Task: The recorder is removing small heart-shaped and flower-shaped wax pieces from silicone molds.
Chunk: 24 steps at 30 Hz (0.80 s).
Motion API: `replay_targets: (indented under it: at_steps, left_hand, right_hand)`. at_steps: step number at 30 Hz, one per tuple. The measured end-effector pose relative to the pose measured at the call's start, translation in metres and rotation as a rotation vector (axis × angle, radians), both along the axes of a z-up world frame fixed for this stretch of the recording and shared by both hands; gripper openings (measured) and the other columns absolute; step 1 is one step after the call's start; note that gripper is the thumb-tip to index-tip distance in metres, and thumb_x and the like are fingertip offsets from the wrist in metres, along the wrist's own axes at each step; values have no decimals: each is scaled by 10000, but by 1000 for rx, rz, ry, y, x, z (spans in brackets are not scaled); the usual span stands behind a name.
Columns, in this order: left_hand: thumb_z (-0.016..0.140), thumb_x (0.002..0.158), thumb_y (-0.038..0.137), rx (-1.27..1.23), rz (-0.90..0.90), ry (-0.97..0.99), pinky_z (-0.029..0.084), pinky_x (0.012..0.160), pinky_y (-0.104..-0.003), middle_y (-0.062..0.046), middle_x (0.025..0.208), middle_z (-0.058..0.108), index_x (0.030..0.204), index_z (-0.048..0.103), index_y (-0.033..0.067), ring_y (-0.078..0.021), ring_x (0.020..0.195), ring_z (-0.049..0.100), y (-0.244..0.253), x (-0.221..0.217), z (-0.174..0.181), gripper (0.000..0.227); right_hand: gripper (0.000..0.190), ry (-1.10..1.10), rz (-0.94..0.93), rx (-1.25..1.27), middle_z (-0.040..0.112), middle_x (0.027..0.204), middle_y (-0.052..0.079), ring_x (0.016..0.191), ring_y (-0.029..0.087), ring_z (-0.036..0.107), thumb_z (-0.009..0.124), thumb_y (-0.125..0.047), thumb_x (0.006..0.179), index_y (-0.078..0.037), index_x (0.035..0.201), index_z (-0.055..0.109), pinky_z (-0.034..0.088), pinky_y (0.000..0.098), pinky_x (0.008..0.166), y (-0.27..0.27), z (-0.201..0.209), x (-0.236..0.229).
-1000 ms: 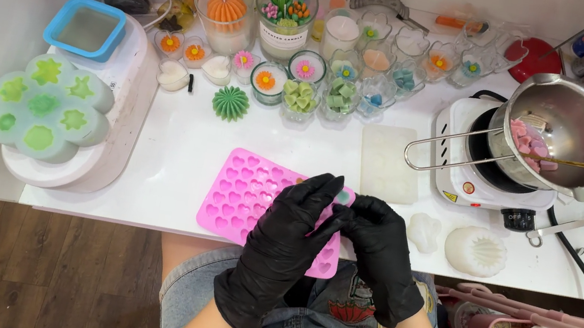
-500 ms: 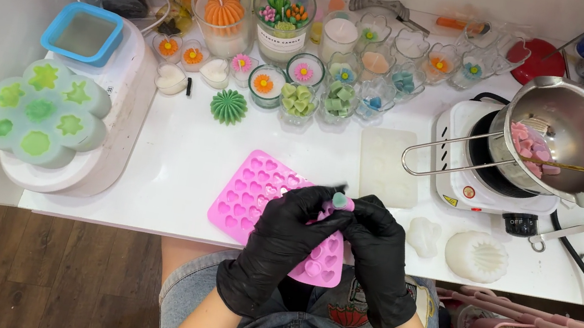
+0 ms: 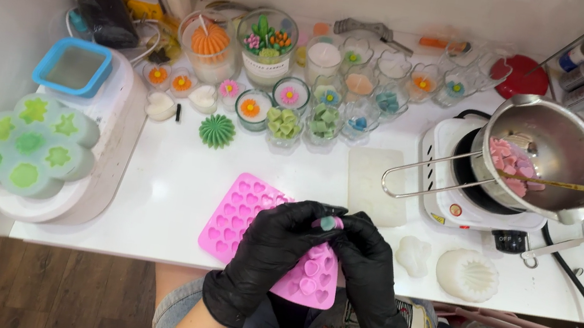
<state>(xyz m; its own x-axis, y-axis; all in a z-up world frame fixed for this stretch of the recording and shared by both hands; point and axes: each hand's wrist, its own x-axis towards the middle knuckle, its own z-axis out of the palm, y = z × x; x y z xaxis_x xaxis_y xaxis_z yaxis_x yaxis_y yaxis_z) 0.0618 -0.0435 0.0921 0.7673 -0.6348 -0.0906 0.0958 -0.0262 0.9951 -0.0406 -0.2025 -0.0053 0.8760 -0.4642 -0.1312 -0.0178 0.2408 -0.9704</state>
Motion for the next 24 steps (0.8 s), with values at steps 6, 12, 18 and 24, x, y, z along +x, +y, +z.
replay_targets:
  at_steps: [6,12,18,24]
  left_hand:
    - [709,926,78,-237,-77,188,552,1001,-265,-25,1215,751,1297,647,22,-100,1104,698,-11,14,-25,380]
    - [801,861,194,153,207,-476,545,799,-352,-28,1097,728,1145,700,74,-173,999,689,-37,43,55,324]
    - [843,822,242,95,222,-1265,481,858,-432,-70,1118,681,1067,687,100,-297,1040,623,-127,121,36,324]
    - [875,655,303,220,148,-1286,446,728,-478,-130,983,648,1037,709,78,-353,934,602,-161,145,20,473]
  right_hand:
    - [274,1,-30,54,737,1090,33,993,134,682,707,15,894,-8,1166,712,543,278,877,-6,-1,6]
    - [311,39,-10,157,750,1087,59,971,135,692,713,-17,900,1,1208,683,562,288,865,-8,15,11]
    - [318,31,14,234,749,1092,55,978,133,693,708,-19,905,0,1220,670,559,286,871,-9,19,12]
    - [319,45,17,260,745,1085,52,964,120,689,720,-26,904,-5,1219,672,559,275,856,-10,19,11]
